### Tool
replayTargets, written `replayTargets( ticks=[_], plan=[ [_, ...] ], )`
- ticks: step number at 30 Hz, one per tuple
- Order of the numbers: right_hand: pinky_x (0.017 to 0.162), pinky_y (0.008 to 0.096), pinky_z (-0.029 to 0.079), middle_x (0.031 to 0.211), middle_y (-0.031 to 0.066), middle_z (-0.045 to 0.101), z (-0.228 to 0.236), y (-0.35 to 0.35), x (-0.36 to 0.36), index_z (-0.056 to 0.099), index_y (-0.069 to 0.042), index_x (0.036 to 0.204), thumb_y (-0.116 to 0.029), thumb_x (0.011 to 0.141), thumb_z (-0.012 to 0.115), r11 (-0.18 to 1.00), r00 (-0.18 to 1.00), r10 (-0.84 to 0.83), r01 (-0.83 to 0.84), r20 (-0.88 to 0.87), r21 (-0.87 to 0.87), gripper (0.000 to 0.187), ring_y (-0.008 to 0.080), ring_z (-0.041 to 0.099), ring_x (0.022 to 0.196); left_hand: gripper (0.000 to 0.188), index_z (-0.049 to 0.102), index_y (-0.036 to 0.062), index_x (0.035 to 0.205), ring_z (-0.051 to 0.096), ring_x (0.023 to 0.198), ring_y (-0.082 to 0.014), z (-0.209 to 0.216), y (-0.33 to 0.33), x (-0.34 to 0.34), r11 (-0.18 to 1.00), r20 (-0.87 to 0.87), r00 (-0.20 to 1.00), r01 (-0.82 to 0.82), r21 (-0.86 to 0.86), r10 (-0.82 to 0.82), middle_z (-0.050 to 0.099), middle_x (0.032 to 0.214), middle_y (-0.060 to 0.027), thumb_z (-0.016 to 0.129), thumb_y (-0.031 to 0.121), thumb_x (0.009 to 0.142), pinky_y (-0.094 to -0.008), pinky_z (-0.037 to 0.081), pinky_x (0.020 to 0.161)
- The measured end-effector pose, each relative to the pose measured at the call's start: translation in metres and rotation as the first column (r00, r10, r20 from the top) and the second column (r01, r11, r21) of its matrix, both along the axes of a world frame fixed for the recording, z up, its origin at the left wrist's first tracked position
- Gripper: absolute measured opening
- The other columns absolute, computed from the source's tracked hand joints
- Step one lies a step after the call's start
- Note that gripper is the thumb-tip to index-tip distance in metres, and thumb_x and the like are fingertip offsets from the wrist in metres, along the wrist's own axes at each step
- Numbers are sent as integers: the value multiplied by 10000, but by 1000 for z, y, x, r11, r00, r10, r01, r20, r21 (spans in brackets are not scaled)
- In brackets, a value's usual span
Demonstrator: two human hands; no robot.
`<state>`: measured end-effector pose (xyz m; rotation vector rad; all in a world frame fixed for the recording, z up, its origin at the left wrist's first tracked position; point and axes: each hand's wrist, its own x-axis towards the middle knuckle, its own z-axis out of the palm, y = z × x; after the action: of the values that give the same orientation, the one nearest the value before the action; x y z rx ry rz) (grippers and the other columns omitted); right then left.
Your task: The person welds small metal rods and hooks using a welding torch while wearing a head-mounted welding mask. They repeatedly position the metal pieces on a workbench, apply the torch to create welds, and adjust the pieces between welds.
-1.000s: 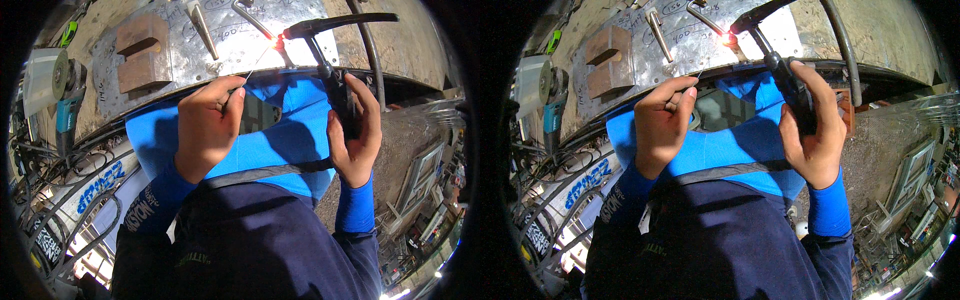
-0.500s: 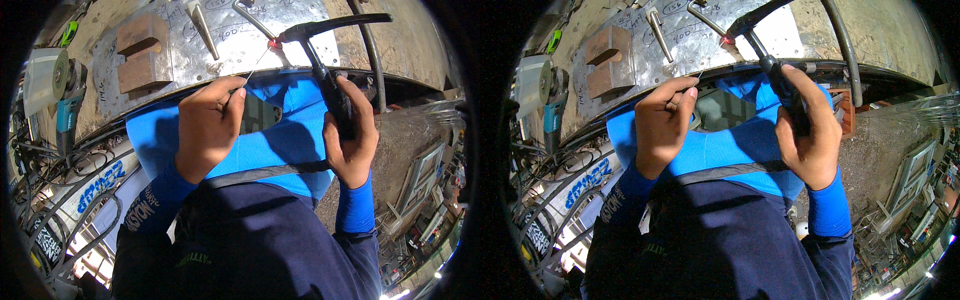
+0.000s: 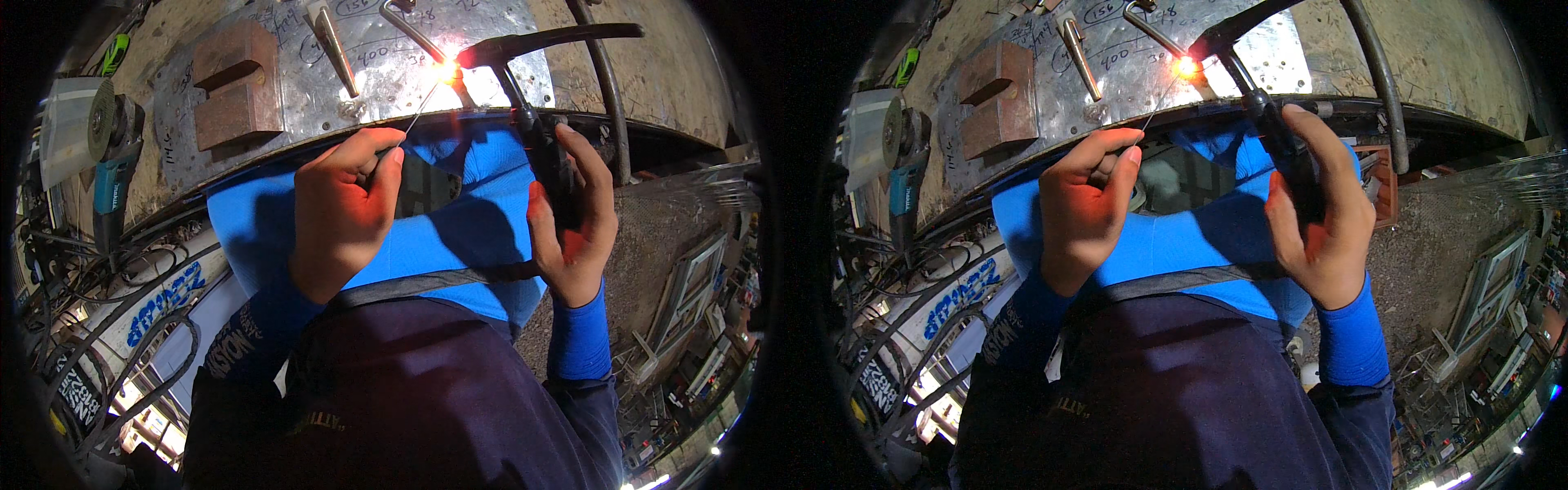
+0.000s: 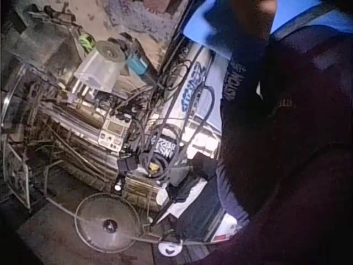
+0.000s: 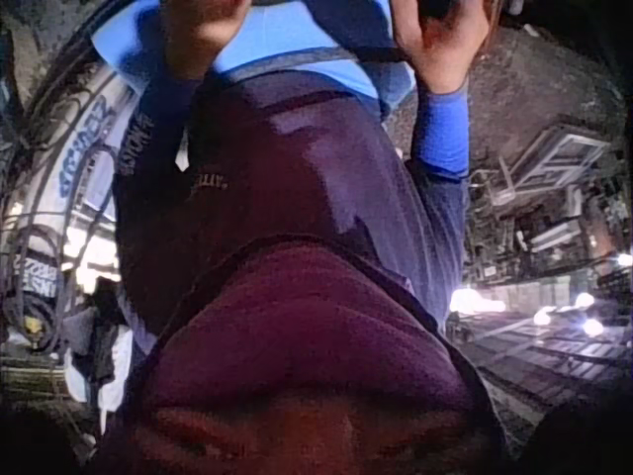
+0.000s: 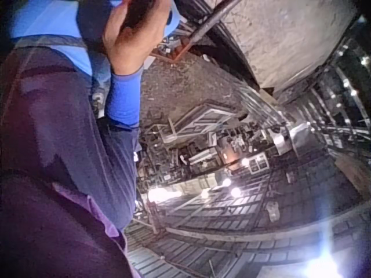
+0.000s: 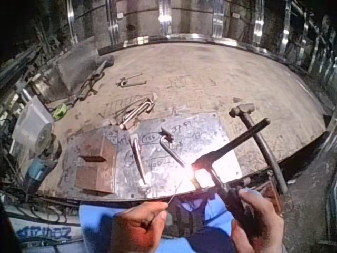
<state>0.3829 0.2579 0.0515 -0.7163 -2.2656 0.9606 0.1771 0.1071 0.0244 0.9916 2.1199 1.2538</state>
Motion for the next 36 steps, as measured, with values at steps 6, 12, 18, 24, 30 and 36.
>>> replayTargets(
  ticks=[6,12,18,24,30,36],
  plan=[
    [1118,339,464,1450,173,616,0,2,0,536,19,1506,61,942,632,1000,998,-18,18,-62,6,573,222,606,1327,180,763,1,1166,457,626,-1,0,0,0,999,-13,1000,-28,17,28,562,648,52,712,59,1003,-215,389,582],
    [1098,335,483,1448,172,613,-2,2,1,537,19,1504,67,943,631,999,998,-28,26,-52,-45,571,212,609,1313,177,779,-8,1137,448,615,-18,0,3,-6,1000,-128,992,-4,13,5,540,644,30,717,82,997,-233,377,554],
    [1123,361,473,1459,178,603,5,4,2,529,33,1501,63,942,632,994,999,-24,21,-33,-103,570,226,596,1342,187,788,-5,1115,521,616,-91,8,6,-10,1000,-197,980,1,2,-1,608,687,-64,708,113,994,-275,438,583],
    [1167,384,444,1515,184,565,4,28,6,502,50,1506,90,939,652,991,995,-23,10,-96,-134,587,259,567,1392,154,791,56,1050,714,787,-378,51,4,-32,980,-571,797,137,-144,-196,721,864,-186,684,64,941,-428,568,719],
    [1121,355,480,1506,165,589,23,63,11,507,24,1511,86,946,692,986,996,35,-49,-85,-160,598,243,615,1331,211,797,102,1117,692,795,-332,103,24,-90,902,-779,462,291,-319,-424,675,859,-156,731,69,919,-405,547,729],
    [1150,377,453,1488,169,596,32,76,1,529,30,1492,73,942,691,981,986,153,-160,-72,-109,574,261,569,1393,322,805,74,1077,642,954,-327,103,84,-149,710,-685,346,605,-360,-642,686,929,-101,772,47,758,-420,520,819]
  ],
)
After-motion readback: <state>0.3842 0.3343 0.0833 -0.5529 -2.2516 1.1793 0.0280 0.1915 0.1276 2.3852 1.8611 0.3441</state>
